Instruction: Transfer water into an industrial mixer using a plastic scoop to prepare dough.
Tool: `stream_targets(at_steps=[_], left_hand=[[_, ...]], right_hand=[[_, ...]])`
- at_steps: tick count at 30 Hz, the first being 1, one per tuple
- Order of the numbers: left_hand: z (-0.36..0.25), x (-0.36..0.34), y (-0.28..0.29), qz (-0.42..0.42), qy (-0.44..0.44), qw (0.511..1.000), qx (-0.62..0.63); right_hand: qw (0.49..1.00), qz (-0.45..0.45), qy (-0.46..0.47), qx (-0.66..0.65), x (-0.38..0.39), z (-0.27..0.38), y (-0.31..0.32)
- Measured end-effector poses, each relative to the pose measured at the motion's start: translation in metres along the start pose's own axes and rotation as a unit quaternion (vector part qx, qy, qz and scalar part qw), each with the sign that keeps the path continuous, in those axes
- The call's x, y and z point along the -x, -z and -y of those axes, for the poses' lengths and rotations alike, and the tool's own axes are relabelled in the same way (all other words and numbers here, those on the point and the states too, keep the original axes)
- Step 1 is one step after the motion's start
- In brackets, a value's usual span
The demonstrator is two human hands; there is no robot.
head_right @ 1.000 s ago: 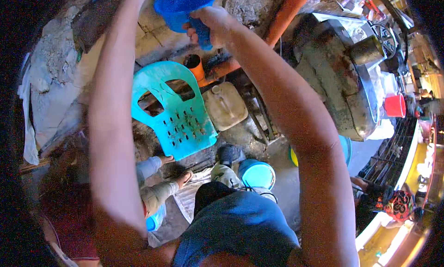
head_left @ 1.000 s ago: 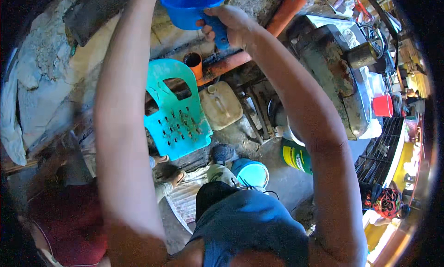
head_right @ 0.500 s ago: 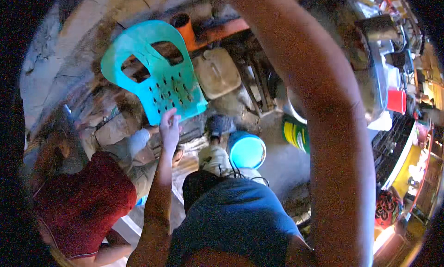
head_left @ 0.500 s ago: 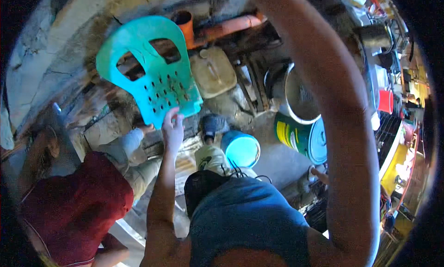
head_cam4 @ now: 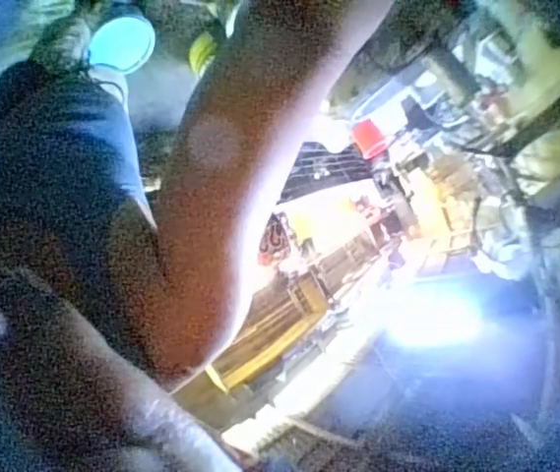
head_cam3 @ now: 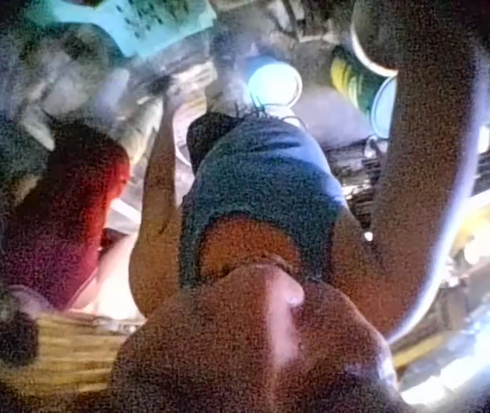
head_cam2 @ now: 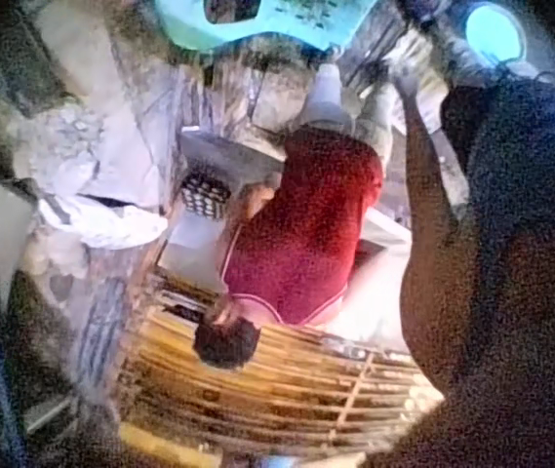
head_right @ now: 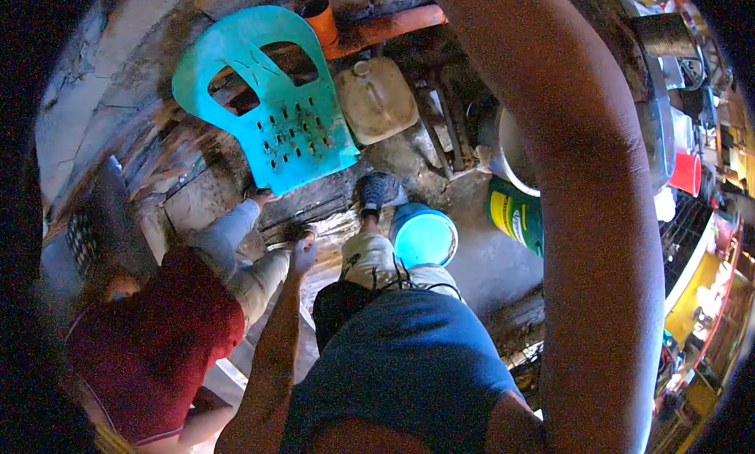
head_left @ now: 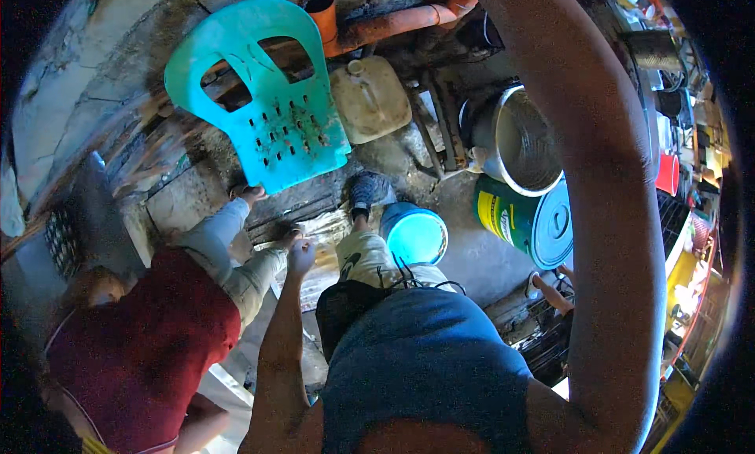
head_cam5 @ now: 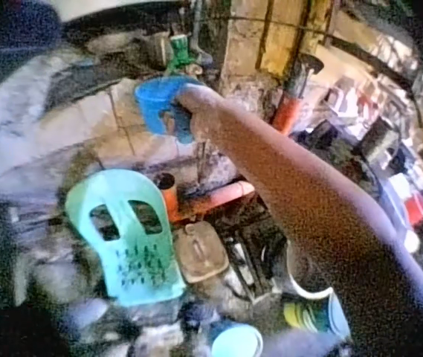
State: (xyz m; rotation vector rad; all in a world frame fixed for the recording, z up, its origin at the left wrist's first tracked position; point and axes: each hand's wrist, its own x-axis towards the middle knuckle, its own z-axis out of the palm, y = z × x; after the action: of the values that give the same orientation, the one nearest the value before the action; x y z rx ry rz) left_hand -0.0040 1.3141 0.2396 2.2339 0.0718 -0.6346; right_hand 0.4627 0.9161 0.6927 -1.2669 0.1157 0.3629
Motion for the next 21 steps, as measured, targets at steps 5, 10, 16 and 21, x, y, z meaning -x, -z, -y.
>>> stream_targets(at_steps=[5, 10, 16, 21], left_hand=[[0.040, 0.002, -0.012, 0.018, 0.066, 0.997, -0.024], [0.067, -0.015, -0.028, 0.006, 0.060, 0.998, -0.029], [0.083, -0.023, -0.015, -0.095, -0.029, 0.995, -0.026], [0.023, -0.027, -0.003, -0.009, 0.002, 0.996, 0.091]], right_hand=[[1.000, 0.020, 0.005, 0.010, -0.001, 0.005, -0.002], [0.997, 0.050, -0.030, 0.053, 0.002, 0.015, 0.002], [0.999, 0.026, 0.010, -0.017, 0.021, 0.028, -0.034], [0.996, -0.025, -0.052, -0.075, -0.011, -0.011, 0.021]])
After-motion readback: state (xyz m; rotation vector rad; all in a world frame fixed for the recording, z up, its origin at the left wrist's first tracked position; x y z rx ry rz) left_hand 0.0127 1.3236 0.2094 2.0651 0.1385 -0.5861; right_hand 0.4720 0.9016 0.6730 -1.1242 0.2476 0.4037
